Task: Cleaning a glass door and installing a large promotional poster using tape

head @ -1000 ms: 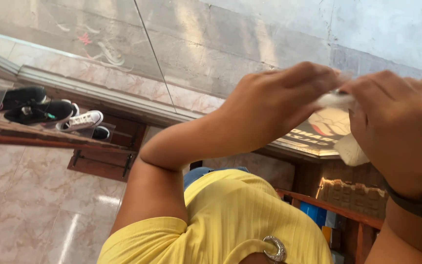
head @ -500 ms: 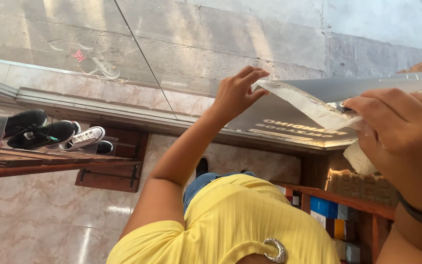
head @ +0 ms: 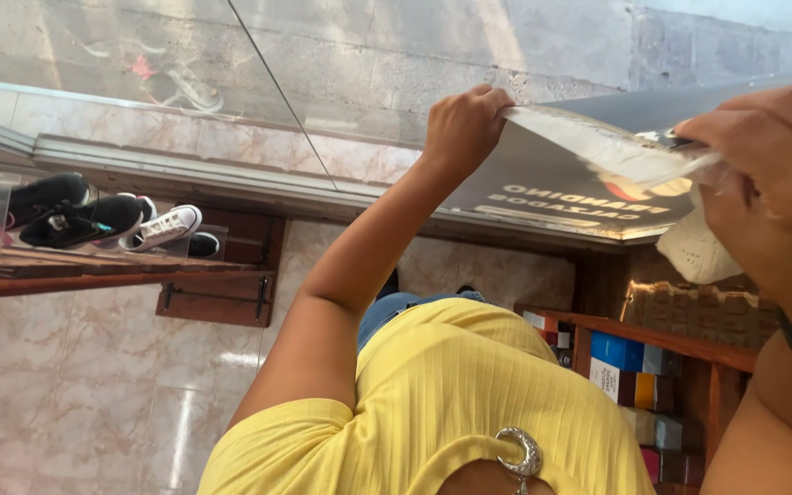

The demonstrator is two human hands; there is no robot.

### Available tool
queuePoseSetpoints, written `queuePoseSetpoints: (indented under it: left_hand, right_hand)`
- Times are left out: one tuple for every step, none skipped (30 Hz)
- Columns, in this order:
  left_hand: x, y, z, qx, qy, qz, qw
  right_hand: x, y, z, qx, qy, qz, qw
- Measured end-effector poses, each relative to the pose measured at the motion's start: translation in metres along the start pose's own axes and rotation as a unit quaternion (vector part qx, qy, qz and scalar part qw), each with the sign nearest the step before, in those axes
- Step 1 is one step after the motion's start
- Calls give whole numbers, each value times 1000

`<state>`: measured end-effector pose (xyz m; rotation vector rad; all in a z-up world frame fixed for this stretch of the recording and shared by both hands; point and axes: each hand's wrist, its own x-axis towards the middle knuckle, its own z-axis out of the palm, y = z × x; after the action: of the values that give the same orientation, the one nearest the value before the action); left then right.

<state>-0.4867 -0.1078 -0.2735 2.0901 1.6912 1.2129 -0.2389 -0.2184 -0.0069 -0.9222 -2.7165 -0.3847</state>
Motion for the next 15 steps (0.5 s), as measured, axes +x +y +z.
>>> queuePoseSetpoints:
  left_hand:
    - [-1, 2, -1, -1, 6, 12, 1000]
    - [-3, 2, -1, -2, 4, 9, 1000]
    - [-6, 2, -1, 4, 0, 15, 1000]
    - [-7, 3, -1, 9, -4, 23, 1000]
    - [-8, 3, -2, 8, -7, 21, 1000]
    - [-10, 4, -2, 8, -6, 34, 999]
    - [-11, 5, -2, 8, -4, 47, 999]
    - [-13, 6, -2, 7, -8, 45, 999]
    - [-16, 7, -2, 9, -9, 44, 999]
    - [-17, 8, -3, 12, -9, 44, 999]
    - [-20, 10, -3, 11, -11, 43, 999]
    - [-22, 12, -4, 13, -15, 37, 999]
    - [-24, 14, -5, 14, -18, 31, 999]
    - [-28, 16, -5, 15, -18, 31, 999]
    - [-31, 17, -5, 10, -20, 36, 999]
  right_hand:
    - [-2, 1, -2, -6, -6, 0, 1000]
    - [-5, 4, 1, -3, -9, 0, 1000]
    - [-9, 7, 4, 18, -10, -6, 1000]
    - [-14, 10, 6, 39, -10, -11, 999]
    - [-18, 12, 7, 41, -12, -10, 999]
    - [-22, 13, 8, 60, -22, -4, 998]
    - [-27, 14, 9, 78, -31, 2, 996]
    - [-33, 15, 12, 80, -33, 4, 996]
    - [-40, 17, 14, 63, -43, 8, 997]
    - [-46, 19, 17, 45, -52, 12, 998]
    - [-46, 15, 13, 47, -54, 14, 997]
    - [-46, 11, 10, 67, -50, 11, 996]
    - [-45, 7, 7, 88, -47, 9, 995]
    - [-47, 4, 6, 88, -47, 9, 995]
    - [-49, 0, 5, 108, -51, 19, 993]
